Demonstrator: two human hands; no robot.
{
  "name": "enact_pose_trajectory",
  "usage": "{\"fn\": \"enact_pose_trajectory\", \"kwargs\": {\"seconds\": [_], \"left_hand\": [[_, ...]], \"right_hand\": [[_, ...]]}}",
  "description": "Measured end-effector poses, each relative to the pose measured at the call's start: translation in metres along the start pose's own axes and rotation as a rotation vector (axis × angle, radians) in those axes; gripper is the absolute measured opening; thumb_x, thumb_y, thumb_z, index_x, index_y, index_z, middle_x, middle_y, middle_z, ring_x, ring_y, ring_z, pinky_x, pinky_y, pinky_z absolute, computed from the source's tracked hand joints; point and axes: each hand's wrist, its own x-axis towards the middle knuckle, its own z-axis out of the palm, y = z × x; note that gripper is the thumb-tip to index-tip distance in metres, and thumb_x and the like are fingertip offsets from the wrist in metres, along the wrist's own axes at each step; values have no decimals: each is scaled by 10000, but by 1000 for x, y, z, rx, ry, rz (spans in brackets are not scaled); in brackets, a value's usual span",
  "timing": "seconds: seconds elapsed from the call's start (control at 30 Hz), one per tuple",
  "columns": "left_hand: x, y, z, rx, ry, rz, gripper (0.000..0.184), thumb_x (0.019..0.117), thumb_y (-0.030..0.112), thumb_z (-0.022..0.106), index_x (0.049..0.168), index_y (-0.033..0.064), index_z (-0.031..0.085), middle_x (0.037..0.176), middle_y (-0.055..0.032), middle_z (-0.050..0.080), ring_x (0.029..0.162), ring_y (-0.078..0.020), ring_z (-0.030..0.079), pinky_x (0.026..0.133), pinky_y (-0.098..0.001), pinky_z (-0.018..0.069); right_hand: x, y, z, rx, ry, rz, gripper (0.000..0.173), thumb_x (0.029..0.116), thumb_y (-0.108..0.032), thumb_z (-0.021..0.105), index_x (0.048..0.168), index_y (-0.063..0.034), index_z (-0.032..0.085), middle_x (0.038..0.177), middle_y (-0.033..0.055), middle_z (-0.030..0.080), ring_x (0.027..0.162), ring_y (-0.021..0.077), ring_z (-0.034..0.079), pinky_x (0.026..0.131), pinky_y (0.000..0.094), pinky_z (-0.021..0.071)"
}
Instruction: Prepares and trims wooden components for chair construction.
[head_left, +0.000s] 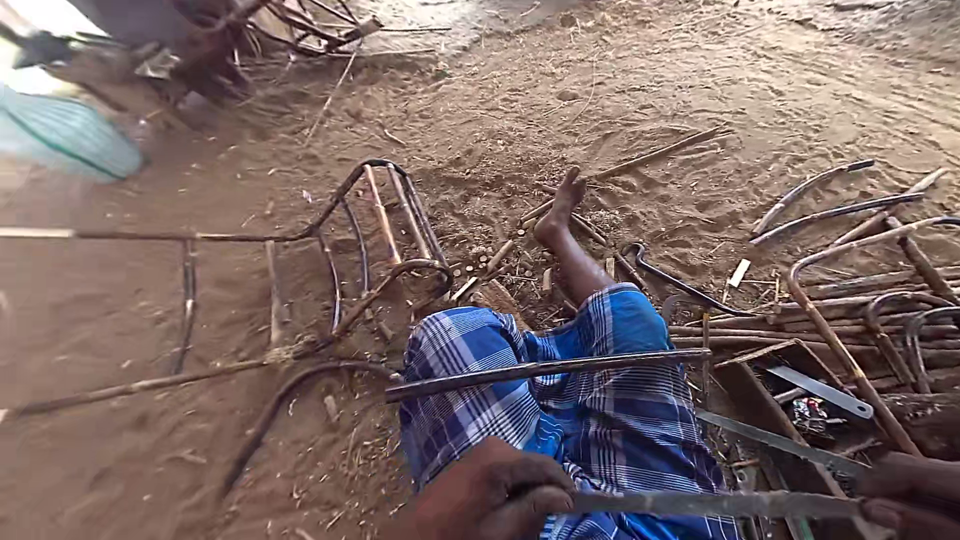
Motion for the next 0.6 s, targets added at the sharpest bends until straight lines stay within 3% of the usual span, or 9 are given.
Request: {"fn": "enact_pose_trajectory", "kwargs": {"seconds": [0.07, 0.13, 0.17, 0.23, 0.33, 0.43, 0.5, 0.57, 0.6], "left_hand": [[-10, -12, 0, 168, 162, -137, 317, 1072, 382, 534, 1060, 142, 741, 743, 40, 657, 607, -43, 591, 568, -241, 521], [-14, -22, 7, 381, 294, -247, 353, 1058, 468, 514, 1049, 205, 750, 883, 61, 689, 732, -49, 624, 671, -277, 549], [-15, -26, 10, 433, 332, -266, 362, 1053, 486, 510, 1049, 217, 752, 926, 60, 682, 779, -52, 631, 703, -282, 558], [-16, -30, 15, 419, 371, -282, 352, 1044, 494, 529, 1047, 226, 758, 962, 57, 673, 813, -47, 628, 724, -272, 559], [-17, -28, 23, 387, 385, -264, 317, 1042, 446, 557, 1048, 209, 766, 962, 54, 689, 823, -30, 638, 732, -239, 562], [-20, -28, 28, 349, 348, -263, 310, 1047, 417, 564, 1066, 179, 762, 944, 35, 694, 789, -41, 638, 708, -237, 557], [-28, -32, 32, 338, 338, -282, 299, 1044, 402, 574, 1081, 171, 760, 962, 34, 712, 795, -40, 651, 720, -242, 569], [-33, -36, 38, 333, 366, -323, 295, 1025, 398, 610, 1130, 161, 753, 1028, 25, 731, 889, -59, 691, 803, -289, 604], [-30, -36, 42, 313, 405, -342, 336, 1011, 377, 638, 1203, 116, 725, 1102, -21, 725, 979, -102, 700, 875, -333, 609]], "right_hand": [[26, 41, 33, -160, 11, 32, 203, 999, -253, 635, 1037, -81, 736, 827, 95, 699, 706, 256, 670, 628, 503, 544], [63, 52, 79, -246, 142, 54, 205, 942, -243, 711, 1121, -154, 756, 1084, 113, 713, 1004, 348, 684, 835, 622, 559], [83, 44, 100, -202, 186, -7, 275, 951, -292, 703, 1201, -181, 729, 1201, 91, 693, 1124, 322, 659, 916, 602, 551], [118, 9, 135, 13, 155, -174, 379, 1001, -455, 629, 1316, -248, 662, 1311, -20, 653, 1208, 160, 628, 984, 450, 564], [152, -29, 169, 33, 202, -401, 384, 1012, -492, 597, 1284, -229, 666, 1334, -45, 631, 1284, 124, 558, 1072, 406, 482], [180, -12, 159, -187, 485, -395, 389, 959, -446, 684, 1246, -183, 694, 1325, 26, 634, 1283, 218, 572, 1085, 479, 475], [201, 21, 150, -357, 516, -308, 440, 889, -372, 778, 1267, -168, 686, 1270, 69, 658, 1228, 280, 599, 1082, 529, 448], [215, 48, 153, -402, 493, -309, 302, 912, -274, 757, 1196, -183, 709, 1104, 48, 706, 1067, 246, 675, 1000, 503, 523], [210, 52, 152, -377, 465, -318, 255, 936, -249, 727, 1186, -201, 711, 1059, 28, 711, 1016, 220, 687, 959, 486, 547]]}}
